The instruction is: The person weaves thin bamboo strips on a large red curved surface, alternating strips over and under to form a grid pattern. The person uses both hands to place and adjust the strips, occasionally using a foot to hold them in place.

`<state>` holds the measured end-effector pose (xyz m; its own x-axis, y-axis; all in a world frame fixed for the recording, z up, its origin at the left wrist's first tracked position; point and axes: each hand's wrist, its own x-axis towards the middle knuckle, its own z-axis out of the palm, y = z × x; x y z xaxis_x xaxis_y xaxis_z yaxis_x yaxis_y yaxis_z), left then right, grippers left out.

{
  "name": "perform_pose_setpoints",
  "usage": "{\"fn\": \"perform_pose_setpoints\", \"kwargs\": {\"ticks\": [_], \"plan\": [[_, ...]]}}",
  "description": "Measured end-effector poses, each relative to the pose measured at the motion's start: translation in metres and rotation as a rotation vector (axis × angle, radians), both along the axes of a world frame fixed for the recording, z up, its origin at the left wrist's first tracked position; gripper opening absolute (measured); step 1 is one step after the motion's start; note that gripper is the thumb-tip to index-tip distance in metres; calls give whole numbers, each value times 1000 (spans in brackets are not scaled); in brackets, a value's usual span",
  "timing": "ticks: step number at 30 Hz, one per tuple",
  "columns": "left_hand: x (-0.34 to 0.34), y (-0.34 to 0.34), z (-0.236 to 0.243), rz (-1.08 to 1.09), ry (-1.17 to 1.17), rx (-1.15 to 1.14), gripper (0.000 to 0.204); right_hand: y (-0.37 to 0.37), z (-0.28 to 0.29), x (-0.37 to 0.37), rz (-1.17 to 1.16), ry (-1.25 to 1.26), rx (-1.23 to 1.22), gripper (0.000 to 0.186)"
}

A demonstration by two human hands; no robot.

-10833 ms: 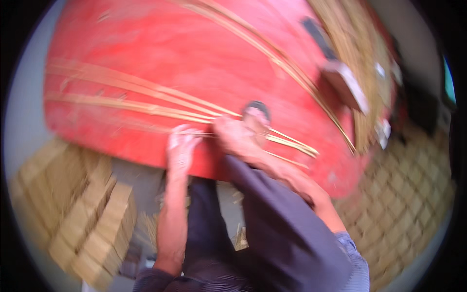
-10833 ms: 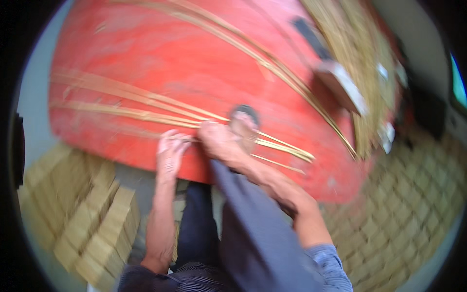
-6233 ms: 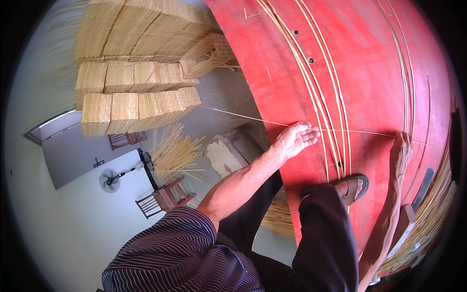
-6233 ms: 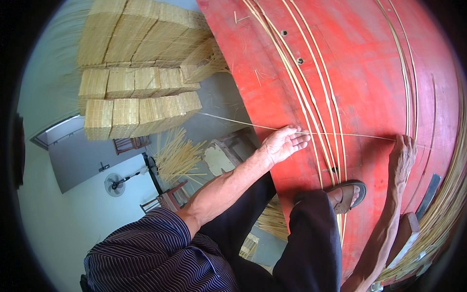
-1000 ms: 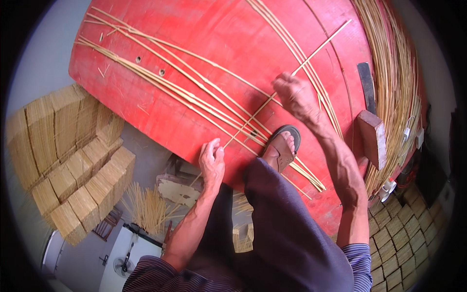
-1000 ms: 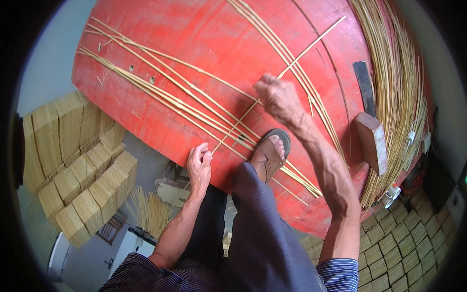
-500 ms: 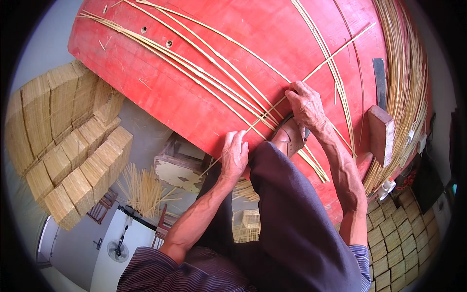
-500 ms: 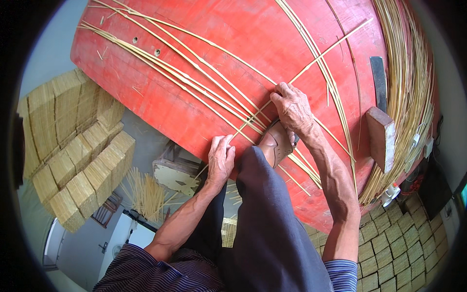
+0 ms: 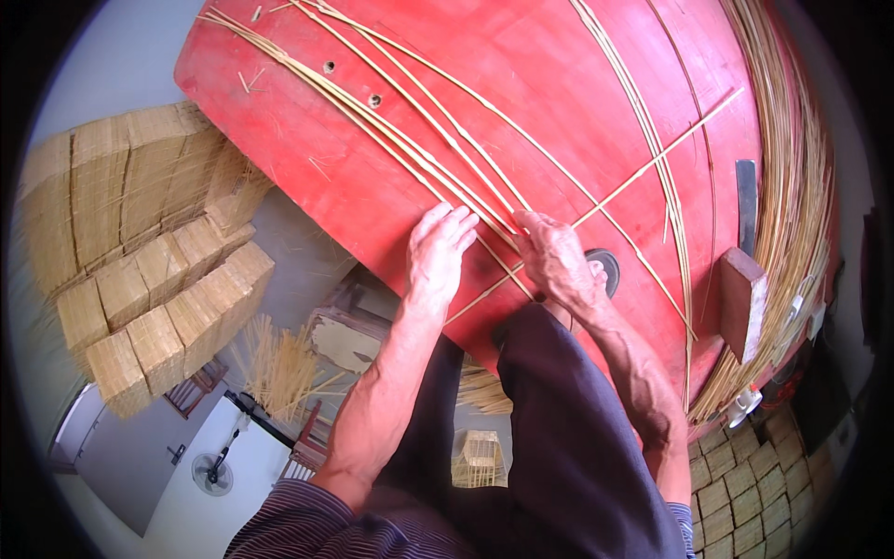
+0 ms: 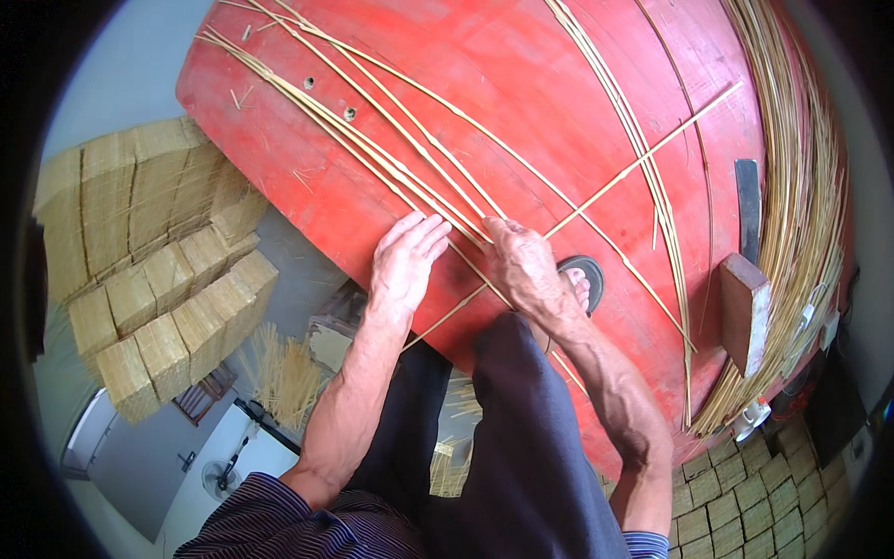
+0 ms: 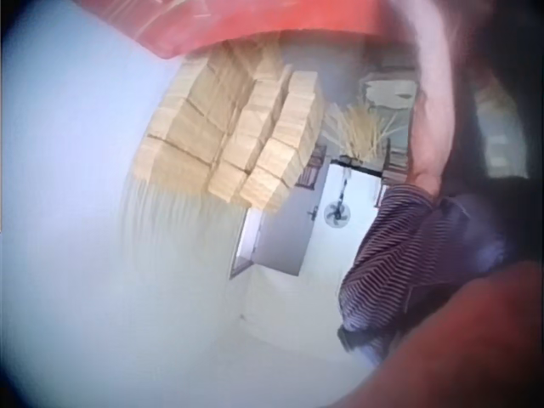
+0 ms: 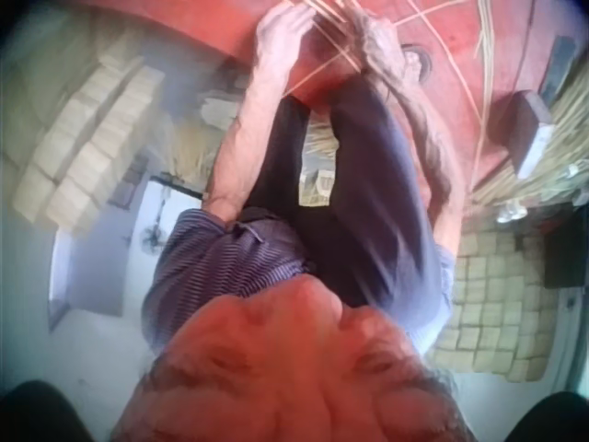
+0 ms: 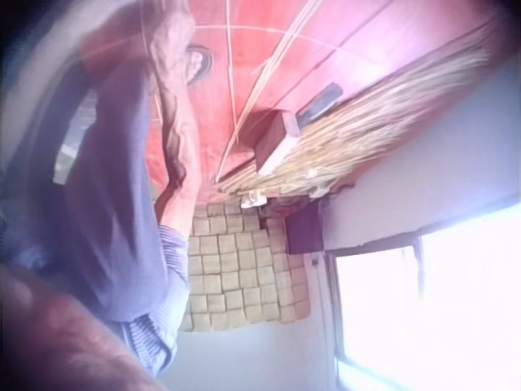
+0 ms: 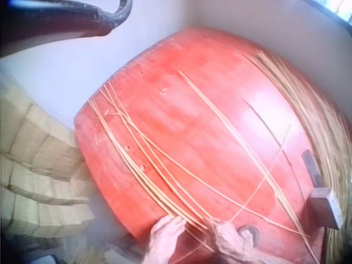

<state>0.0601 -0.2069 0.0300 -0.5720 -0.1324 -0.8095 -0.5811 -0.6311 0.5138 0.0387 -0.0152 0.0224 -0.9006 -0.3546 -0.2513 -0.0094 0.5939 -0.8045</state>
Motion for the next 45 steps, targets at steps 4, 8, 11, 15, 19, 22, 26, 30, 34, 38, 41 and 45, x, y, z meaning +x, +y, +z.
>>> {"fn": "perform_pose_setpoints", "kwargs": {"ticks": [4,8,11,15,19,22,26,30,34,38,41,45], "plan": [[-8,-14,-5,79,-68,161,67,-31,-2,7,-27,-105,178,15],[-7,-16,-14,120,-76,258,59,-30,-14,4,-54,-67,126,12],[1,-20,-23,49,46,280,45,-23,-16,-2,0,-121,121,21],[-4,-17,-23,-88,36,166,21,-16,-14,-10,27,-197,26,8],[1,-12,-30,-200,94,-2,10,-10,-14,-18,37,-267,-55,11],[3,-11,-31,-204,133,-58,10,-9,-14,-22,16,-352,-64,10],[4,-11,-28,-304,207,-212,10,-7,-8,-26,26,-408,-38,9],[3,-7,-24,-417,174,-393,14,-5,-7,-24,5,-300,-105,5],[18,-4,-28,-243,138,-312,17,-8,-11,-17,-49,-231,-118,5],[32,-3,-29,-94,118,-110,27,-11,-6,-18,-29,-189,-113,5],[9,3,-8,-343,165,-422,39,-6,-7,-16,-40,-245,-118,5],[-4,-5,-5,-161,-28,-264,44,-7,4,-20,-13,-328,-43,6]]}}
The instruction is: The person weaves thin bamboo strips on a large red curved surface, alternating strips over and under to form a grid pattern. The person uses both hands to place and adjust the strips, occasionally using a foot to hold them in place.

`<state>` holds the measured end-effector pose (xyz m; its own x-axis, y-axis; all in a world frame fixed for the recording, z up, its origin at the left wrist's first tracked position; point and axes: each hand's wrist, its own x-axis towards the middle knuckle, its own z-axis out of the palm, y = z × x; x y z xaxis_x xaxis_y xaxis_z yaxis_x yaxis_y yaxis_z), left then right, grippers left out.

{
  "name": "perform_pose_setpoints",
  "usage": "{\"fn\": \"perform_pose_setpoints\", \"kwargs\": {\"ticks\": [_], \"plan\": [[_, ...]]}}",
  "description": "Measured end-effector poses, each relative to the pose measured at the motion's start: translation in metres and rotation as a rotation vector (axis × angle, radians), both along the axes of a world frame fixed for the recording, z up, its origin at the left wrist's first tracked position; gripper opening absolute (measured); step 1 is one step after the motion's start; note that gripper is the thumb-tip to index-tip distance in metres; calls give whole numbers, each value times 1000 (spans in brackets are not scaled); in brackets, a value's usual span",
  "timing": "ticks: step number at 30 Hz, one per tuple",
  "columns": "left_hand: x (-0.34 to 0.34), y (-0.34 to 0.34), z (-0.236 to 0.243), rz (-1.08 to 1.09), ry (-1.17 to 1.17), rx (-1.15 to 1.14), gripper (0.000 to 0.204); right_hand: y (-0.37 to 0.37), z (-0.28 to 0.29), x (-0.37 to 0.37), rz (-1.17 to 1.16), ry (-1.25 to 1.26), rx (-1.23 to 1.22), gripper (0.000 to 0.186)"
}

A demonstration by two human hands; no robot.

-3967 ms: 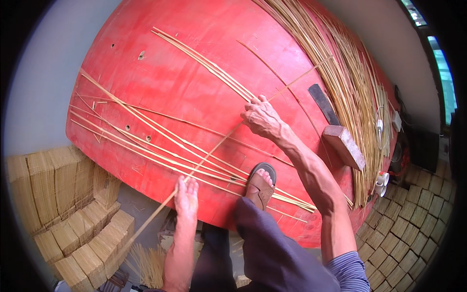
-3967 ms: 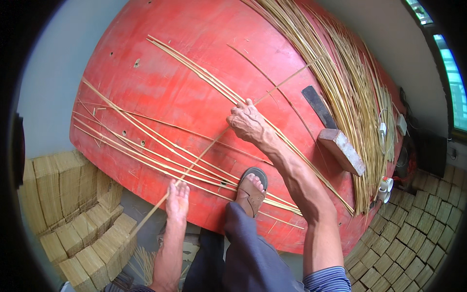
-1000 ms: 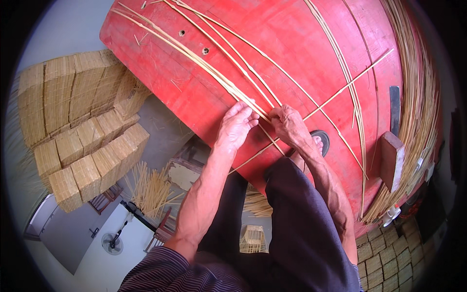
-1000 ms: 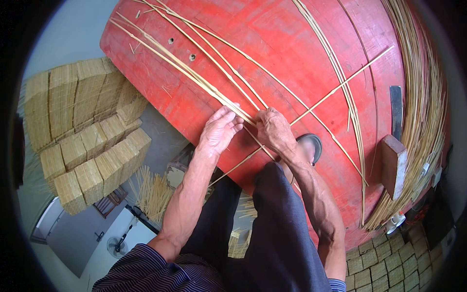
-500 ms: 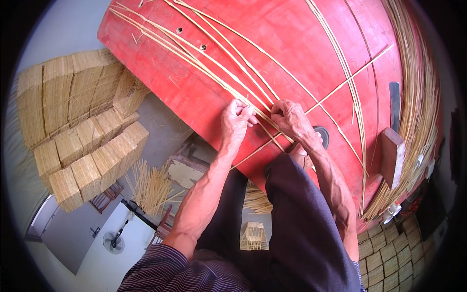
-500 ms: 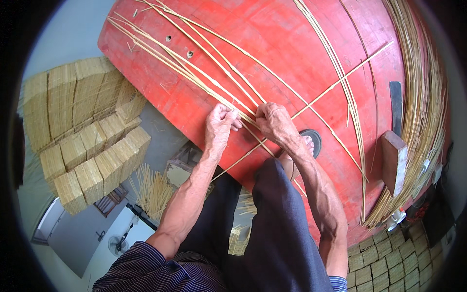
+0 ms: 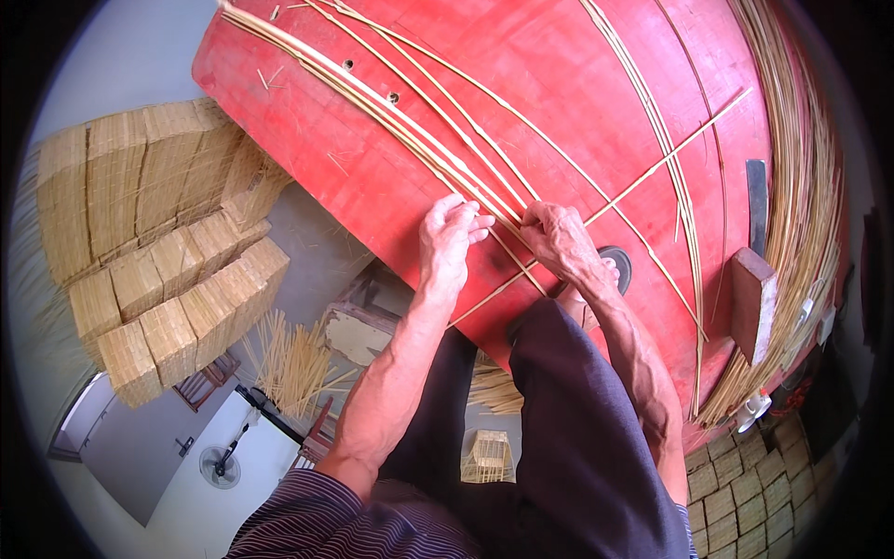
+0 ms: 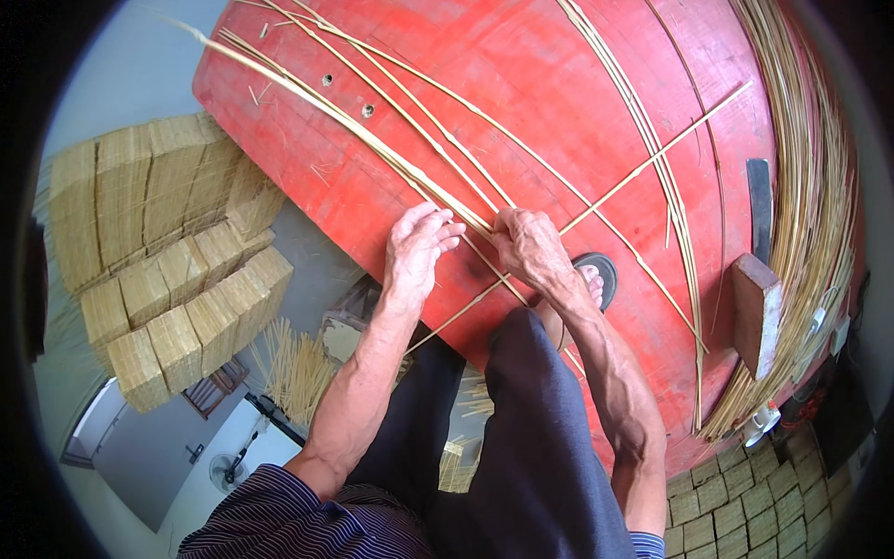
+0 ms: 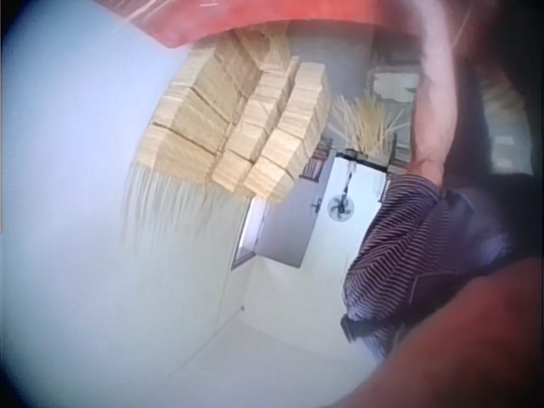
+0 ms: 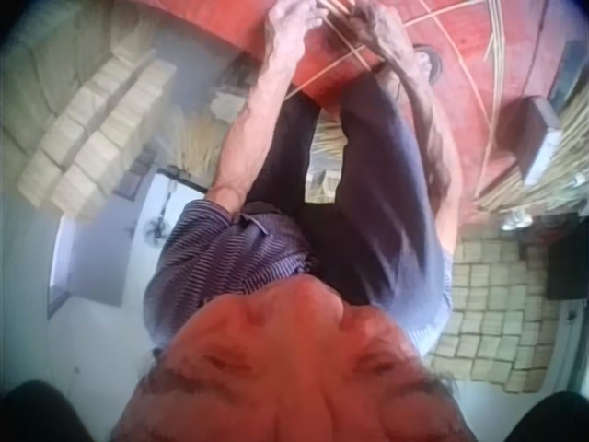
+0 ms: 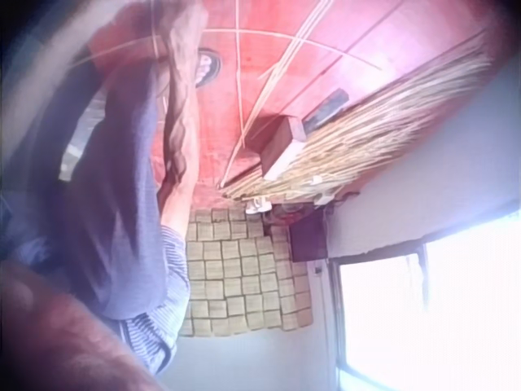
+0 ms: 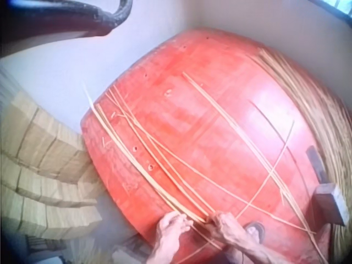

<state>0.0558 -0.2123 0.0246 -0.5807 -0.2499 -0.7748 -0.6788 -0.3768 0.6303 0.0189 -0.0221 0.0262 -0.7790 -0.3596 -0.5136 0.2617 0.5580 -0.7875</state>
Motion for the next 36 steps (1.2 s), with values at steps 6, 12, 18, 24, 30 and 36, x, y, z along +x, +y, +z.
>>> {"fn": "perform_pose_setpoints", "kwargs": {"ticks": [6,12,18,24,30,36], "plan": [[-2,-13,-10,79,-39,348,38,-5,2,-3,134,19,48,18],[11,-15,-30,-99,16,354,22,-1,4,-5,94,-68,-14,19],[19,-7,-21,-187,51,60,15,3,-3,-3,38,-94,-26,14],[-3,5,-2,-120,292,186,36,0,3,-1,38,43,-36,10],[-16,-12,-18,-264,365,315,35,-3,-18,9,-164,443,319,17],[-30,-4,-15,-109,339,433,46,-3,-19,0,-160,301,288,20]]}}
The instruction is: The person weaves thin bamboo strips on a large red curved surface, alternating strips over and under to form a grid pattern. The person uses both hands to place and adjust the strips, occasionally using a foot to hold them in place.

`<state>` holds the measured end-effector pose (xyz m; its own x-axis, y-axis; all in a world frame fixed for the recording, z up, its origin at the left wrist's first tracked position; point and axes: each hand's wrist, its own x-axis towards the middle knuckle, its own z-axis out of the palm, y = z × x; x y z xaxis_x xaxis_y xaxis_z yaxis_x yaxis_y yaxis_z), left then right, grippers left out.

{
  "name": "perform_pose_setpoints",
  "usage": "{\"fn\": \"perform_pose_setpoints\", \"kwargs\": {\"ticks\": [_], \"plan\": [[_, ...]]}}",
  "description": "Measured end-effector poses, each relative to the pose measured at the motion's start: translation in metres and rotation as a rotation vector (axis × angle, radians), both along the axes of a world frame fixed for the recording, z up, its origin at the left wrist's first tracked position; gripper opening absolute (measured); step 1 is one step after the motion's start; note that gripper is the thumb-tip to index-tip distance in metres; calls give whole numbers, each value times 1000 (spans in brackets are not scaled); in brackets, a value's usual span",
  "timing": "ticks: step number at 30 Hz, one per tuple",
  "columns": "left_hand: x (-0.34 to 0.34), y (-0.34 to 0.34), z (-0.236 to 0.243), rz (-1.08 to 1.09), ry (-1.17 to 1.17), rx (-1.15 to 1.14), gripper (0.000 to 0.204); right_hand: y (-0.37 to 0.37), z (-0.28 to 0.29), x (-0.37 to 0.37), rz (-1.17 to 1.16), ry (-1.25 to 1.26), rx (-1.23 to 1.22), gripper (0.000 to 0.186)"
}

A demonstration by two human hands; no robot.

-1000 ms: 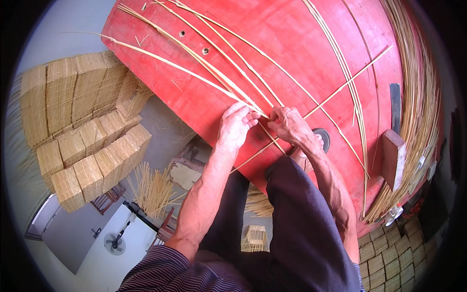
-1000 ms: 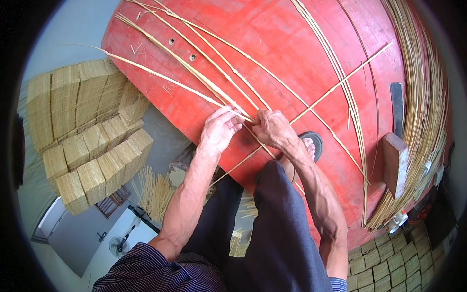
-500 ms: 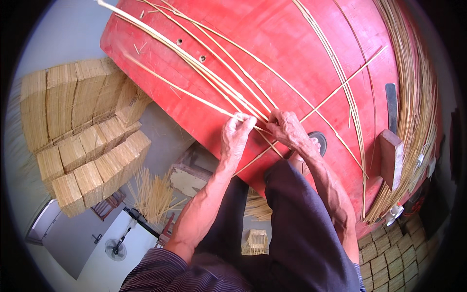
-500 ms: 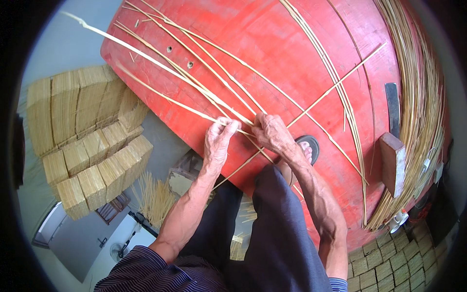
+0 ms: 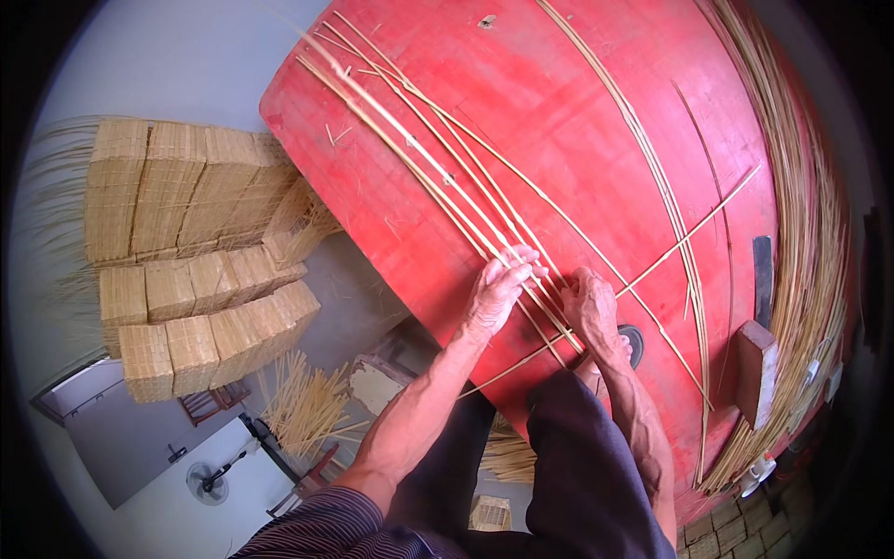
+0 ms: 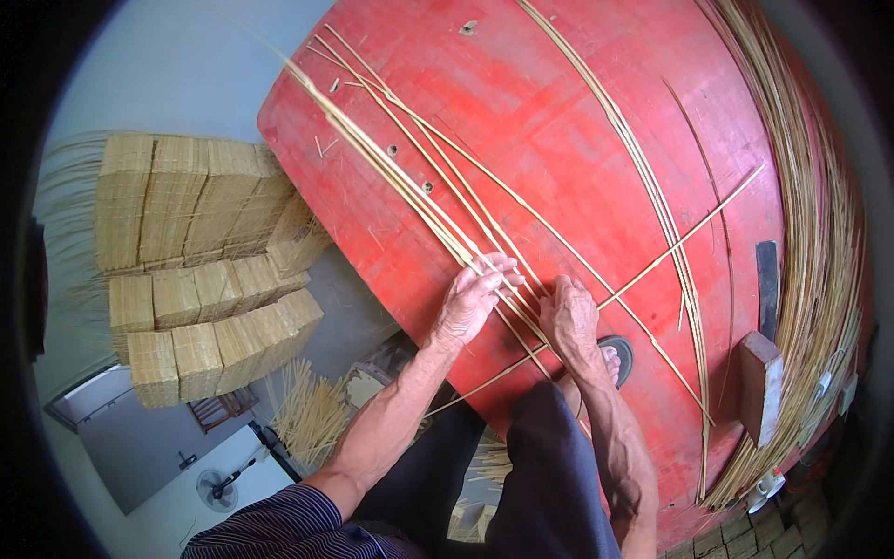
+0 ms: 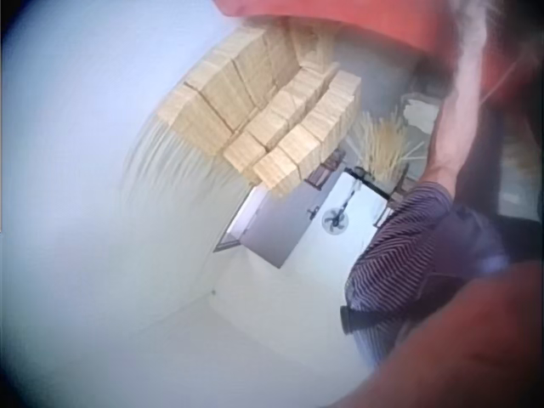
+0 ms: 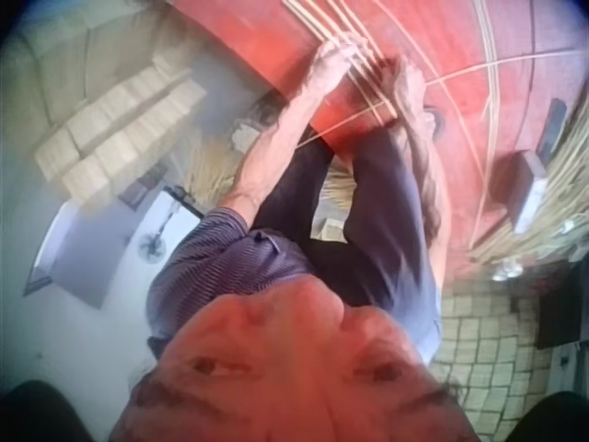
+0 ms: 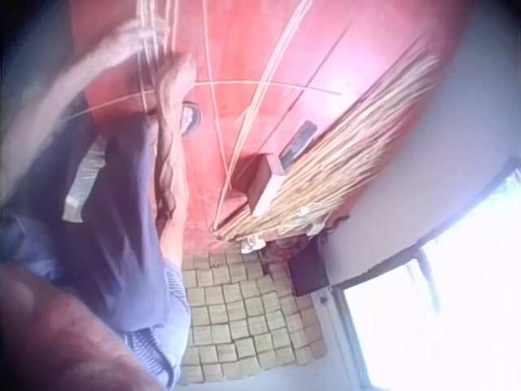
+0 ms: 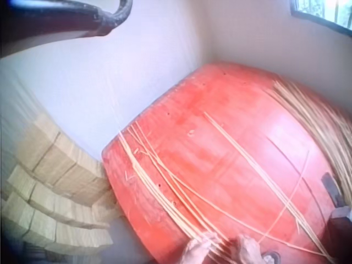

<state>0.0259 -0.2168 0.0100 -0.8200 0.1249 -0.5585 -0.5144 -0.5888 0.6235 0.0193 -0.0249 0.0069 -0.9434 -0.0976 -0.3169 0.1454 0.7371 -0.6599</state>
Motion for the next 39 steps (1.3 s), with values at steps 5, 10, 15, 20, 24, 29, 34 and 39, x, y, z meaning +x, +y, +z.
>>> {"fn": "perform_pose_setpoints", "kwargs": {"ticks": [5,10,15,20,24,29,34,39], "plan": [[-5,7,-3,-19,-64,-32,57,9,1,-3,2,-63,-155,10],[-10,4,-2,-58,-45,1,69,23,4,-8,56,114,28,9],[-16,11,9,-71,-44,58,77,53,-6,-26,196,332,575,15],[-19,6,13,-79,-24,67,75,61,-11,-33,392,321,551,15],[-24,4,18,-70,26,58,76,57,-3,-39,361,303,512,20],[-42,0,38,-36,153,35,76,50,-3,-40,459,296,652,37],[-53,-7,61,-41,323,-56,73,47,-4,-50,472,228,591,31],[-57,-13,68,-152,420,-155,65,58,-10,-70,304,223,241,21]]}}
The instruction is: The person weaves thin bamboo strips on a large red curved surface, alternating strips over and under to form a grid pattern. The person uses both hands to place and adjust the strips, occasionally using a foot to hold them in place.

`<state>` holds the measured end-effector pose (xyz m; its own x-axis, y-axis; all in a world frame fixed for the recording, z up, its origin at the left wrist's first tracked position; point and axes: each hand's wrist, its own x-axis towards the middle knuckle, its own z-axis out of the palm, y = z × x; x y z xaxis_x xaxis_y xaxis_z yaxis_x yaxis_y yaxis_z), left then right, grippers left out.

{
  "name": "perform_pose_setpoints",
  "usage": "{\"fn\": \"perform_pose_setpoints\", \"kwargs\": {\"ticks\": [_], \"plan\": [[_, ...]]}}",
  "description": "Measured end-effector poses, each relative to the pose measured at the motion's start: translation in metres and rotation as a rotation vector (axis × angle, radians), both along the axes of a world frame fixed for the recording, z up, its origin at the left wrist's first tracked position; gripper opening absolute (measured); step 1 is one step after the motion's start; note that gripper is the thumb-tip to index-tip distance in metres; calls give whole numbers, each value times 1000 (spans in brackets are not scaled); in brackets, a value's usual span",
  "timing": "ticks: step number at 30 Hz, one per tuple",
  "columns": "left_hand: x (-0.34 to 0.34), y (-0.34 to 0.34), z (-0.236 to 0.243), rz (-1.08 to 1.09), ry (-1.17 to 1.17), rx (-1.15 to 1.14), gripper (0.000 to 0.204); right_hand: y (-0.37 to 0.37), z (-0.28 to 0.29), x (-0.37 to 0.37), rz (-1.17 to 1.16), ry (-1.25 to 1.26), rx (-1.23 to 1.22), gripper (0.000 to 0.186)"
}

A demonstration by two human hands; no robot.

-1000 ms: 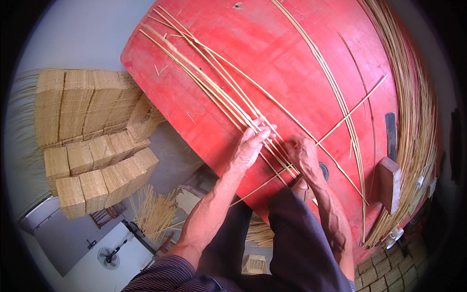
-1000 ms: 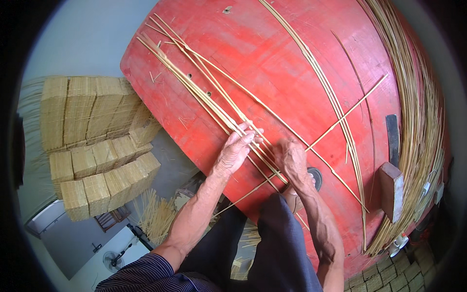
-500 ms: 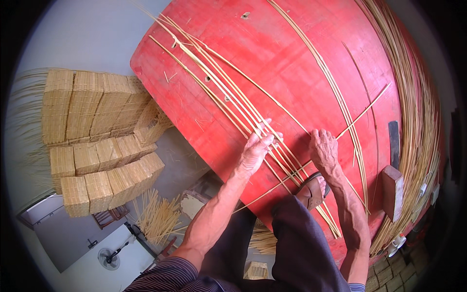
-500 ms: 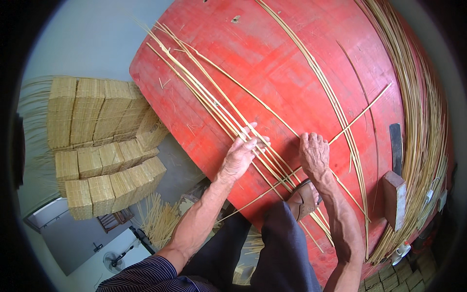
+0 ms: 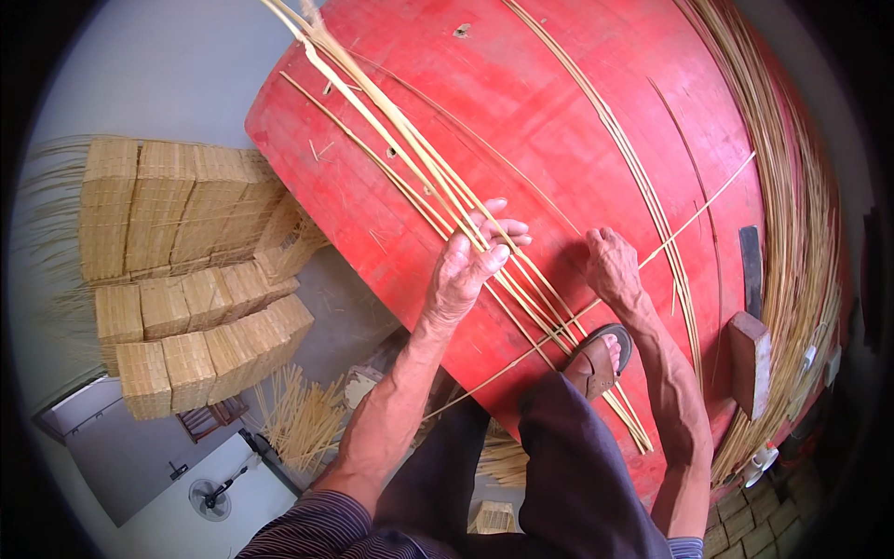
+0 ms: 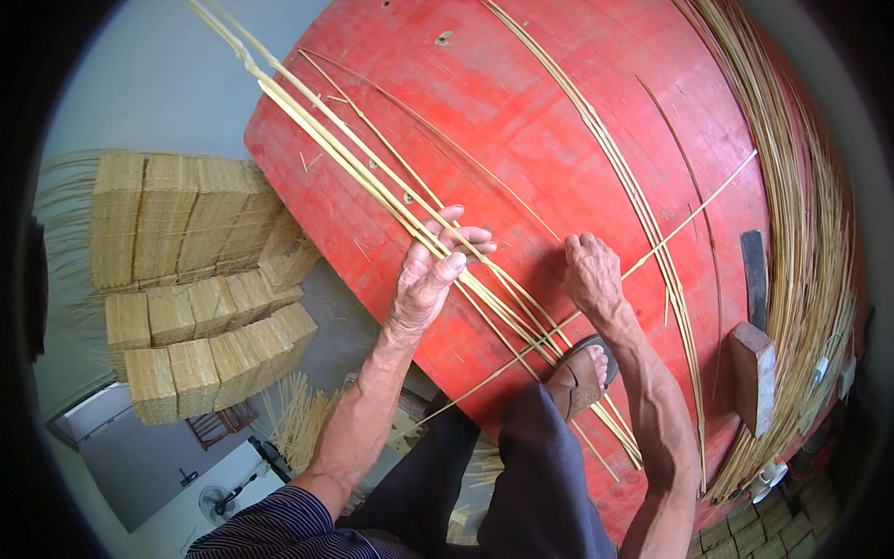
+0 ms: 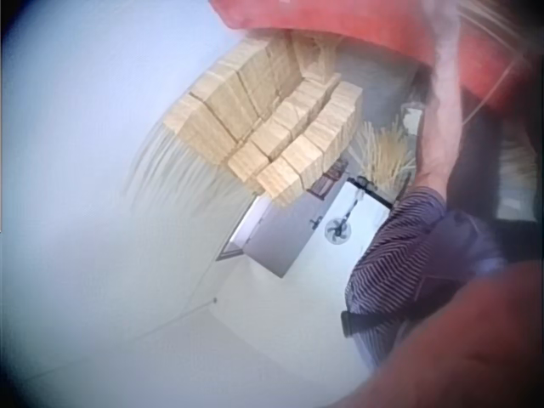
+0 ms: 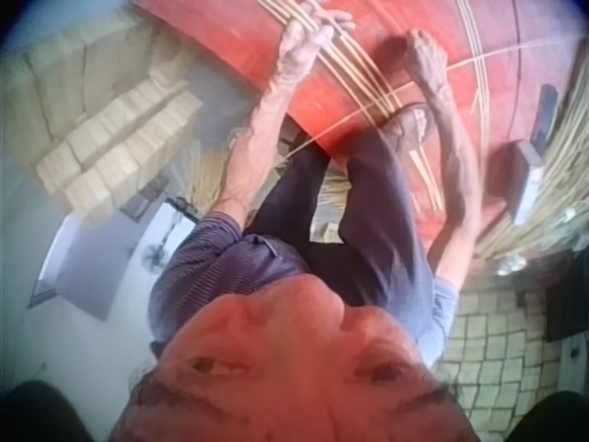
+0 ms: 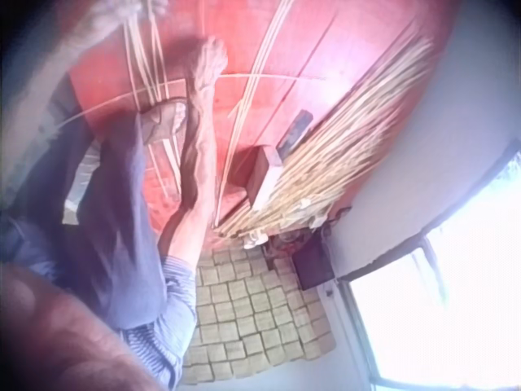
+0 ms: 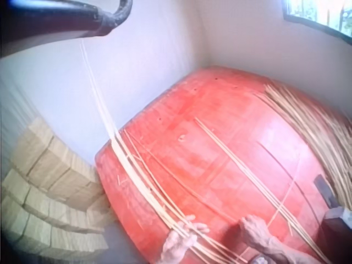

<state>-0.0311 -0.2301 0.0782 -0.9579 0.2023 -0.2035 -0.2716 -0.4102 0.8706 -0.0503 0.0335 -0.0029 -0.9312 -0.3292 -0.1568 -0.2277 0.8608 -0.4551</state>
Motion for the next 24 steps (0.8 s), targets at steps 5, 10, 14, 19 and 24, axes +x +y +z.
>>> {"fn": "perform_pose_setpoints", "kwargs": {"ticks": [5,10,14,19,24], "plan": [[0,-2,5,-104,8,-24,62,-30,22,-15,-104,-37,-478,9],[-5,-5,14,-223,119,-425,64,-71,20,-8,197,-20,-566,14],[-31,-34,24,-582,420,-1256,59,-73,31,-14,260,-116,-466,19],[-40,-64,14,-835,207,-1261,24,-77,27,-9,315,-206,-331,18],[-32,-110,-16,-645,-268,-840,27,-51,19,-14,278,-386,-239,17]]}}
